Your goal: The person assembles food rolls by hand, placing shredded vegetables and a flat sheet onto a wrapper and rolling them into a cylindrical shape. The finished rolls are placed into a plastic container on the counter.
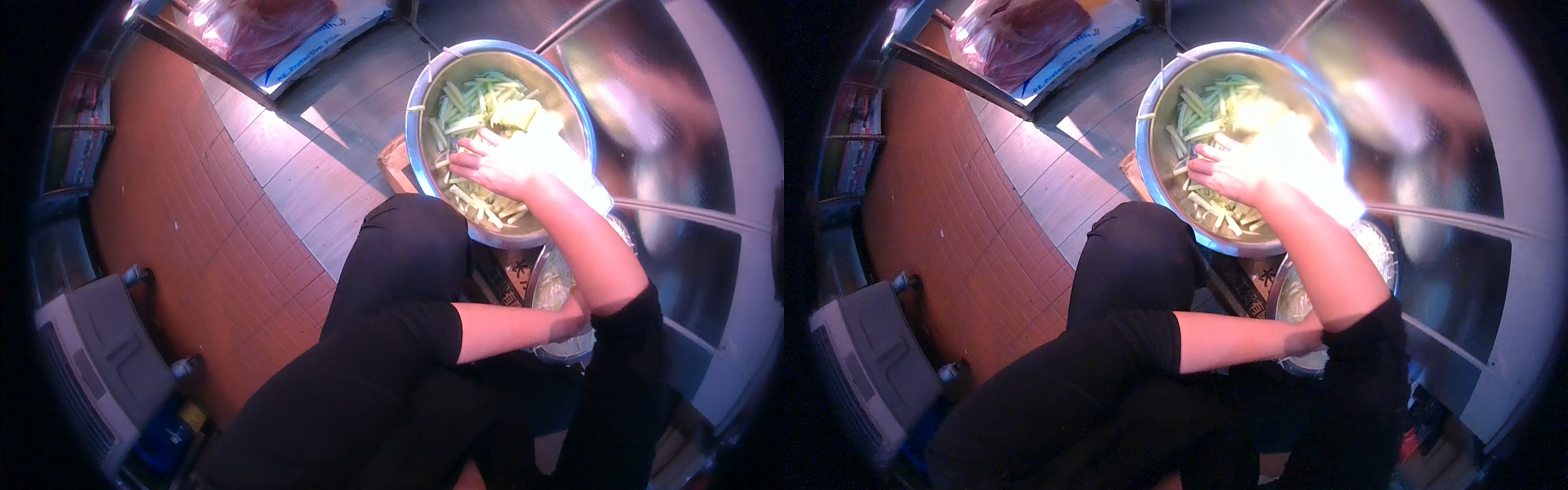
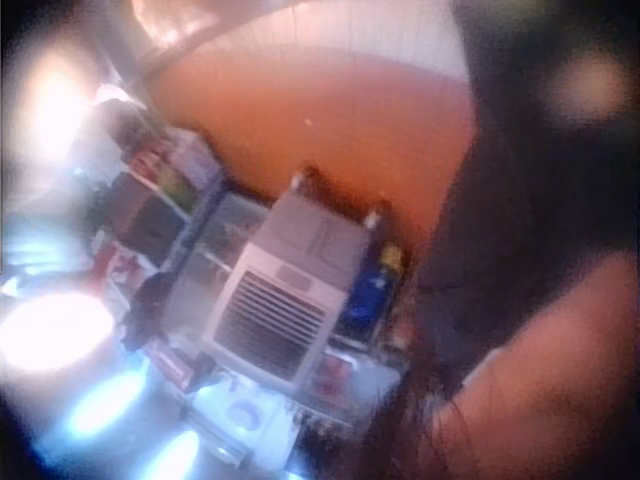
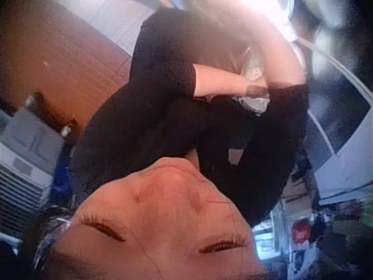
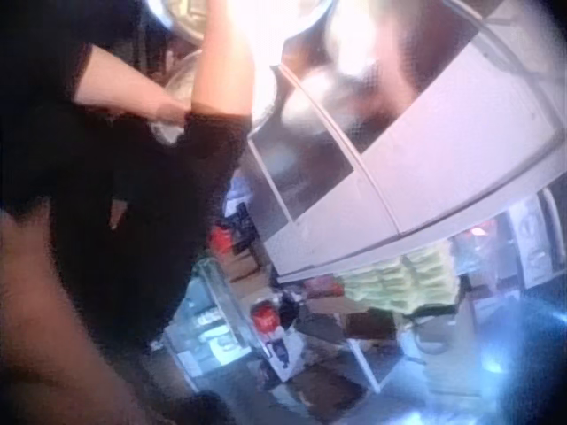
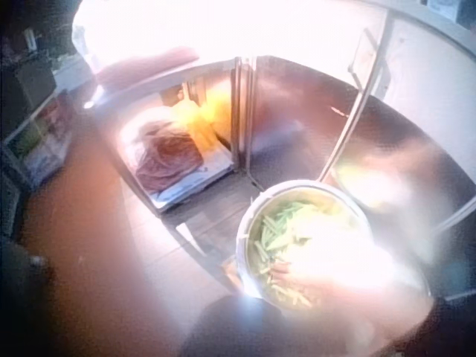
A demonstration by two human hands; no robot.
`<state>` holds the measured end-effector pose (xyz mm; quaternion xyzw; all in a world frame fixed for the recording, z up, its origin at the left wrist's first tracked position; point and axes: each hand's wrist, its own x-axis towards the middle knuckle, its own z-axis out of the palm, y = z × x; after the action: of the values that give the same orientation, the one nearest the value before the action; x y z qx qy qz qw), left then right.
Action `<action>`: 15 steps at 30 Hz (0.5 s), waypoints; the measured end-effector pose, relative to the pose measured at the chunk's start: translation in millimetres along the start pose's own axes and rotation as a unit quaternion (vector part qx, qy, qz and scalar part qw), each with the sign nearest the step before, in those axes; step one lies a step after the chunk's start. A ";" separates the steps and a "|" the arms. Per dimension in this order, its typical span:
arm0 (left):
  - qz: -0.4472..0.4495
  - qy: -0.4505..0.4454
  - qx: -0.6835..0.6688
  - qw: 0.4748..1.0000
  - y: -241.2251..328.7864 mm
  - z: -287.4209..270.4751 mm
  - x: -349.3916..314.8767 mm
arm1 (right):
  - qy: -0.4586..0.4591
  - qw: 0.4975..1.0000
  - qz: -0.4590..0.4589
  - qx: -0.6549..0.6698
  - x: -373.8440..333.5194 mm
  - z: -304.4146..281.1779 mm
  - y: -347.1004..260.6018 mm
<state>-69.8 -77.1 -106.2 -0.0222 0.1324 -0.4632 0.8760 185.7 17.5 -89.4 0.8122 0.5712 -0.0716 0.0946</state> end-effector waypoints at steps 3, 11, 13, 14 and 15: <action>-0.049 -0.010 0.004 0.999 10.4 18.4 -12.6 | -0.019 0.996 -0.066 -0.053 10.0 21.4 17.0; -0.077 -0.014 0.022 0.997 22.0 37.1 -21.2 | -0.124 0.991 -0.017 0.042 18.4 26.2 15.4; -0.079 -0.011 0.033 0.996 21.9 40.5 -22.5 | -0.081 0.987 0.064 0.120 13.8 26.7 9.9; -0.075 -0.006 0.039 0.996 23.0 40.3 -22.4 | -0.084 0.985 0.084 0.124 18.8 10.9 7.8; -0.072 -0.002 0.045 0.996 24.3 40.8 -21.8 | -0.093 0.980 0.110 0.134 23.2 -5.3 5.2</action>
<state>-51.6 -48.9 -66.2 0.0073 0.1077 -0.5303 0.8409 198.5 38.2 -89.0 0.8651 0.4523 -0.2122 0.0448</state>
